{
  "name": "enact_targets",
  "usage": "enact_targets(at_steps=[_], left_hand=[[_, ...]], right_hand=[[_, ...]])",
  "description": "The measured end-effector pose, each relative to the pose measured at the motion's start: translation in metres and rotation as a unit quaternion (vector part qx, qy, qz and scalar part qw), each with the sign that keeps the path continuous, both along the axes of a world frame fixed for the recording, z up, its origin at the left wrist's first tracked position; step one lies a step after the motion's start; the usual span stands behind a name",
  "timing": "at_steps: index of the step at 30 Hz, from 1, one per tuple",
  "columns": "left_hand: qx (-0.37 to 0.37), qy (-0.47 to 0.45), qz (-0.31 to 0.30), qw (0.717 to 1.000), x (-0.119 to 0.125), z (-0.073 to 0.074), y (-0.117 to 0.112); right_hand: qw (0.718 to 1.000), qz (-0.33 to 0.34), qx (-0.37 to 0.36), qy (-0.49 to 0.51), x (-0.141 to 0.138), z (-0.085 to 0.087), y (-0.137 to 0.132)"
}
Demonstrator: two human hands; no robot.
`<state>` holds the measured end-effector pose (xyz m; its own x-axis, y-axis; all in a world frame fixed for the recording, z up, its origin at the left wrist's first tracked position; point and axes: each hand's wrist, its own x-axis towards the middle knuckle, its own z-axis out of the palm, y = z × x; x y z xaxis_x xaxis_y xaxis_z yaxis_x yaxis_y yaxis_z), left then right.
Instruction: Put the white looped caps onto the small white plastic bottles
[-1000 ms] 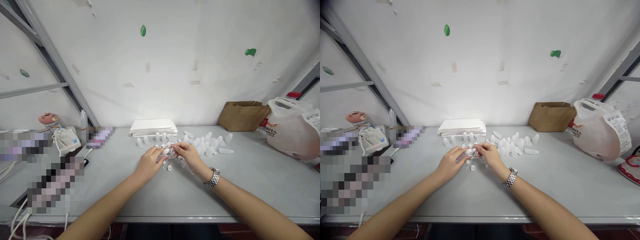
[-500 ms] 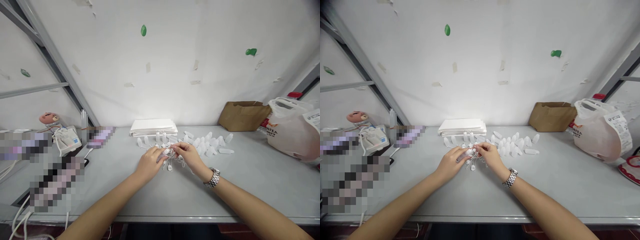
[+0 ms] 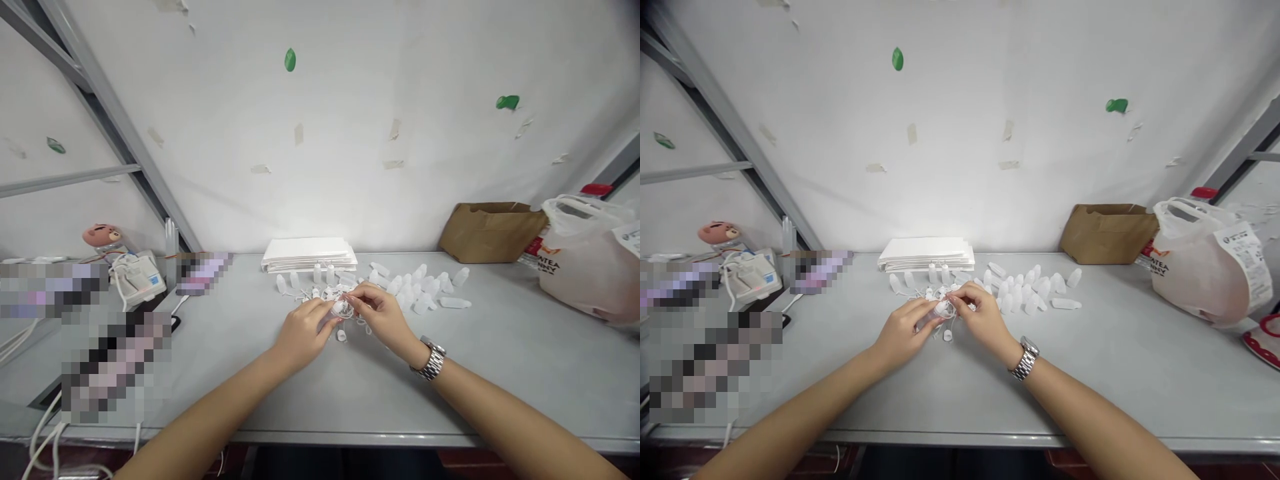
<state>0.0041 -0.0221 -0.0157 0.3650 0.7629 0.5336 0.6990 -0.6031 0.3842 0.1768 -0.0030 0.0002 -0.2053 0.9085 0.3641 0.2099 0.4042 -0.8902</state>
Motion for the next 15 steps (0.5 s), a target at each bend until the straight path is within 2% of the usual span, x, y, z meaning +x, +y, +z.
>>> enact_targets(at_steps=[4,11,15], left_hand=[[-0.022,-0.027,-0.017,0.999,0.000,0.002,-0.001],[-0.088,-0.068,-0.040,0.993,0.000,0.009,0.000],[-0.075,-0.077,-0.021,0.994,-0.001,0.009,0.003]], right_hand=[[0.999,0.041,-0.002,-0.006,0.002,0.009,-0.002],[0.994,0.082,-0.059,0.038,0.003,0.016,-0.001],[0.994,0.058,-0.077,0.055,0.004,0.019,0.003]])
